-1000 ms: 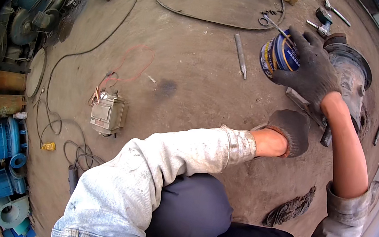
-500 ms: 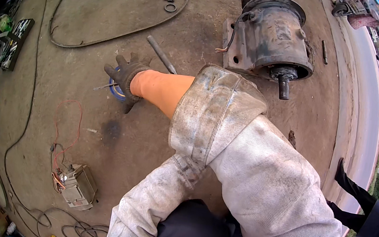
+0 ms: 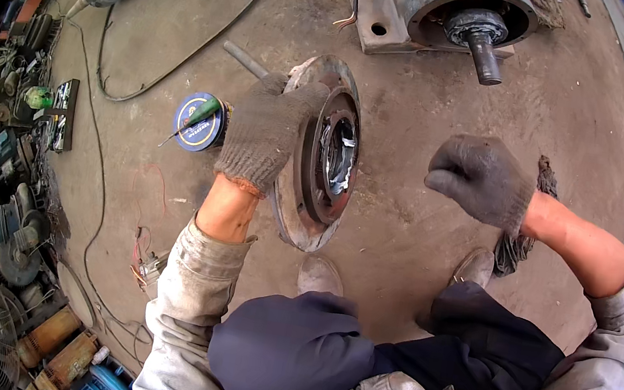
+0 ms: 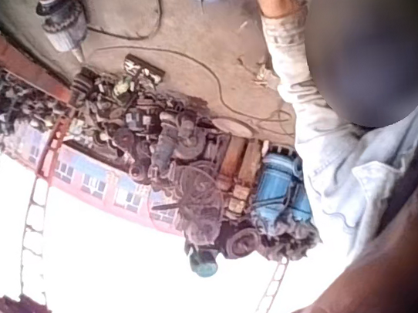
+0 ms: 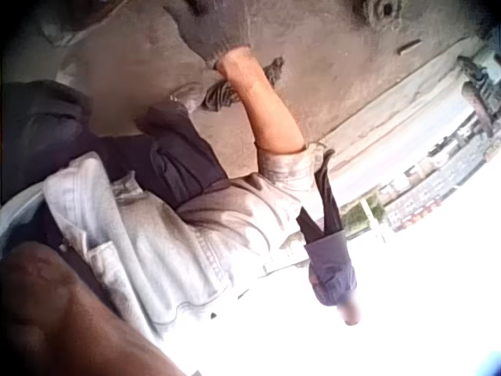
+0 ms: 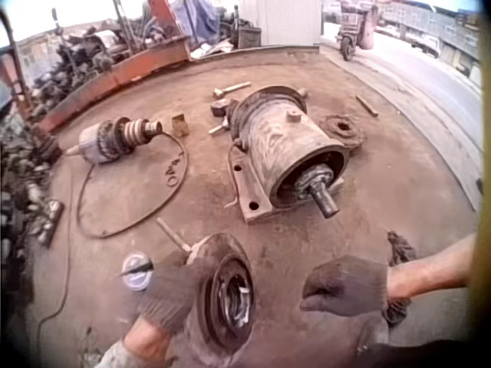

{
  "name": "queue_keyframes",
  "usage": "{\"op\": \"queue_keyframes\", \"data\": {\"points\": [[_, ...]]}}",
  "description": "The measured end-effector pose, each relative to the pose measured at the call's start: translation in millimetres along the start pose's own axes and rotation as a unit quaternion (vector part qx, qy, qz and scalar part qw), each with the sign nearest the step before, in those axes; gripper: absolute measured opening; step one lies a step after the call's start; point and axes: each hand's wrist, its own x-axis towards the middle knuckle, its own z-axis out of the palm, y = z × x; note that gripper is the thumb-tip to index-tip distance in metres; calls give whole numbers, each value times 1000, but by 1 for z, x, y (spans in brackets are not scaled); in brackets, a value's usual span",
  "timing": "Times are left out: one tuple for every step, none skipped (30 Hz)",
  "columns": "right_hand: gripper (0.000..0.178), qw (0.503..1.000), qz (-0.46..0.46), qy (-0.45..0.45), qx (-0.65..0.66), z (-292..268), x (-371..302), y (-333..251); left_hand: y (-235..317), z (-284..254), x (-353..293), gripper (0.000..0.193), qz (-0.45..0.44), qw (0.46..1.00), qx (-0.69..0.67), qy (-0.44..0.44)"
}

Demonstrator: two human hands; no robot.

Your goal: The person applies grease to a circular metal part using a small tool, then places it onto a larger mechanical assembly. They use a hammer and a metal rod to tap and secure the part in place. The person also picks up small metal pieces from the floor and inserts them into the assembly.

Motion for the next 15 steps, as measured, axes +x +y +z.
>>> {"op": "queue_keyframes", "data": {"points": [[21,998,1,-35,49,27,-26,18,2,5,1,39,-13,1000,-5,15],[29,996,13,-52,68,52,-41,26,-2,10,7,40,-30,999,-12,30],[36,994,23,-67,86,76,-55,32,-5,8,13,41,-43,998,-20,50],[42,994,16,-58,93,94,-59,27,-10,7,19,41,-30,997,-59,28],[48,994,-5,-48,102,104,-60,27,-17,9,19,39,-44,996,-71,35],[54,993,-29,-37,109,109,-58,20,-15,10,17,37,-52,994,-87,49],[60,991,-64,-27,116,110,-52,15,-17,14,17,35,-60,991,-107,60],[66,988,-99,-17,121,108,-47,13,-21,23,17,38,-52,992,-81,81],[69,989,-92,-9,119,103,-44,14,-20,40,16,40,-40,991,8,129],[73,988,-95,0,122,96,-36,8,-12,48,9,43,-50,988,-24,147],[76,987,-96,8,125,90,-30,3,-7,55,5,45,-59,983,-57,163],[71,991,-78,13,111,84,-32,6,-15,69,11,45,-51,983,-77,158],[66,991,-76,18,105,79,-29,1,-13,66,13,45,-53,984,-61,158],[62,993,-65,23,94,74,-28,0,-14,66,21,45,-56,986,-51,149],[56,994,-57,30,90,66,-27,-2,-13,67,28,47,-59,986,-48,149]]}}
